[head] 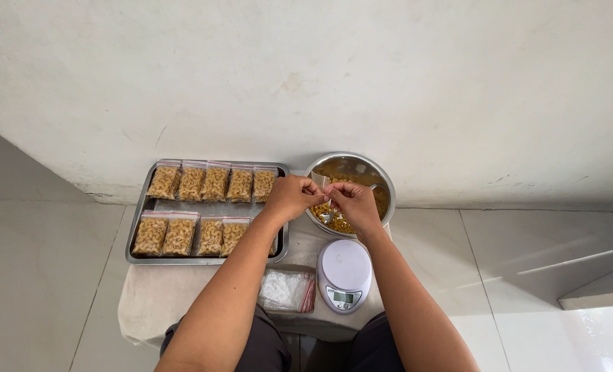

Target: Packaging small snacks into plastic bags by weighing them on a digital scale and sealing them manually.

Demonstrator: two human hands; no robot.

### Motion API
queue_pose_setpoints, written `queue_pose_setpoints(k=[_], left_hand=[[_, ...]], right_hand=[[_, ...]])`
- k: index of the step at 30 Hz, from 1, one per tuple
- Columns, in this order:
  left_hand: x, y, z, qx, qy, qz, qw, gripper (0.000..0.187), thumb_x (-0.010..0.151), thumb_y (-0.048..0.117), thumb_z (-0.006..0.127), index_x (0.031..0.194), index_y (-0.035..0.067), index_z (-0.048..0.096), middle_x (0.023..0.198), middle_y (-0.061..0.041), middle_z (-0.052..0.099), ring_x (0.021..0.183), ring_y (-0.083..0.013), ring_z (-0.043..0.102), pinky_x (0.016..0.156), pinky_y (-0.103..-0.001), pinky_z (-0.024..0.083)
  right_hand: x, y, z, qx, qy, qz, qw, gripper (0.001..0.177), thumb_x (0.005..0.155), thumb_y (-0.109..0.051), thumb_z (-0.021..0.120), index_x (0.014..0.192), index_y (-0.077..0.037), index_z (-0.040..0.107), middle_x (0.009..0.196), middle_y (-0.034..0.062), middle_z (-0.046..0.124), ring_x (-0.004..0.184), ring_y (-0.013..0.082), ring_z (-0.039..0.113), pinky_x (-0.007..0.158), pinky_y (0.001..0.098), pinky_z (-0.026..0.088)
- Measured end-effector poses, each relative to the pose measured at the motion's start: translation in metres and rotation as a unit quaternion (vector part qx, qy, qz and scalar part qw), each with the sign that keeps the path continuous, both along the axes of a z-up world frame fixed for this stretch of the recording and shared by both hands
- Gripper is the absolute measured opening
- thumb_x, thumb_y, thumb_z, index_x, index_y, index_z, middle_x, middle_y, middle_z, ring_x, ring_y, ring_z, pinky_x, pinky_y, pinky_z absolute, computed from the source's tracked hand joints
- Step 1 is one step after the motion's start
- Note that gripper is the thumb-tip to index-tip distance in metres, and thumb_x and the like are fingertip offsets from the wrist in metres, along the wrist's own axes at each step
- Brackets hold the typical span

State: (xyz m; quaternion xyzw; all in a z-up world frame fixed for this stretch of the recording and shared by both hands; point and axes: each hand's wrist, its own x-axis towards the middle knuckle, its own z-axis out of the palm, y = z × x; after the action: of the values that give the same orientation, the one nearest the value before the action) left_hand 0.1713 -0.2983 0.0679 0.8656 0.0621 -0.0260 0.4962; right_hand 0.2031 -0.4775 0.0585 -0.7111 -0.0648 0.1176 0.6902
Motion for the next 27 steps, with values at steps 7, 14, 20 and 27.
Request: queue_pose_setpoints(k=[7,14,20,27], left_hand=[[0.005,0.000,0.003,-0.069,0.034,0.009,0.997,0.020,0.086,0.031,0.077,0.087,0.011,0.080,0.073,-0.004,0.078,0.074,-0.0173,0.072,0.073,-0.030,0.056],[0.019,-0.012,-0.014,0.044,-0.008,0.072,0.996,0.017,0.083,0.034,0.070,0.077,0.020,0.076,0.067,0.002,0.074,0.074,-0.0237,0.073,0.067,-0.036,0.058],[0.010,-0.021,0.012,0.035,-0.019,0.123,0.992,0.018,0.084,0.029,0.065,0.077,0.013,0.071,0.067,-0.006,0.074,0.075,-0.0324,0.073,0.069,-0.041,0.057],[0.010,-0.033,0.014,-0.079,0.006,0.170,0.982,0.015,0.085,0.022,0.060,0.077,0.009,0.064,0.063,-0.008,0.073,0.061,-0.0216,0.074,0.065,-0.035,0.056]], right_hand=[[0.004,0.006,0.005,-0.030,-0.001,-0.029,0.999,0.012,0.090,-0.007,0.069,0.096,-0.003,0.078,0.072,0.0074,0.073,0.058,0.0073,0.062,0.052,0.0164,0.045],[0.013,0.011,-0.017,-0.189,-0.072,-0.068,0.977,0.009,0.090,-0.018,0.071,0.086,-0.012,0.076,0.065,0.0030,0.072,0.059,0.0109,0.063,0.059,0.0256,0.050],[0.014,0.013,-0.022,-0.269,-0.181,-0.107,0.940,0.004,0.089,-0.016,0.067,0.092,-0.013,0.068,0.070,0.0059,0.073,0.064,0.0254,0.069,0.064,0.0364,0.053],[0.022,0.010,-0.032,-0.417,-0.420,-0.068,0.803,0.018,0.094,-0.015,0.062,0.094,-0.029,0.075,0.081,0.0042,0.067,0.075,0.0287,0.068,0.070,0.0380,0.056]])
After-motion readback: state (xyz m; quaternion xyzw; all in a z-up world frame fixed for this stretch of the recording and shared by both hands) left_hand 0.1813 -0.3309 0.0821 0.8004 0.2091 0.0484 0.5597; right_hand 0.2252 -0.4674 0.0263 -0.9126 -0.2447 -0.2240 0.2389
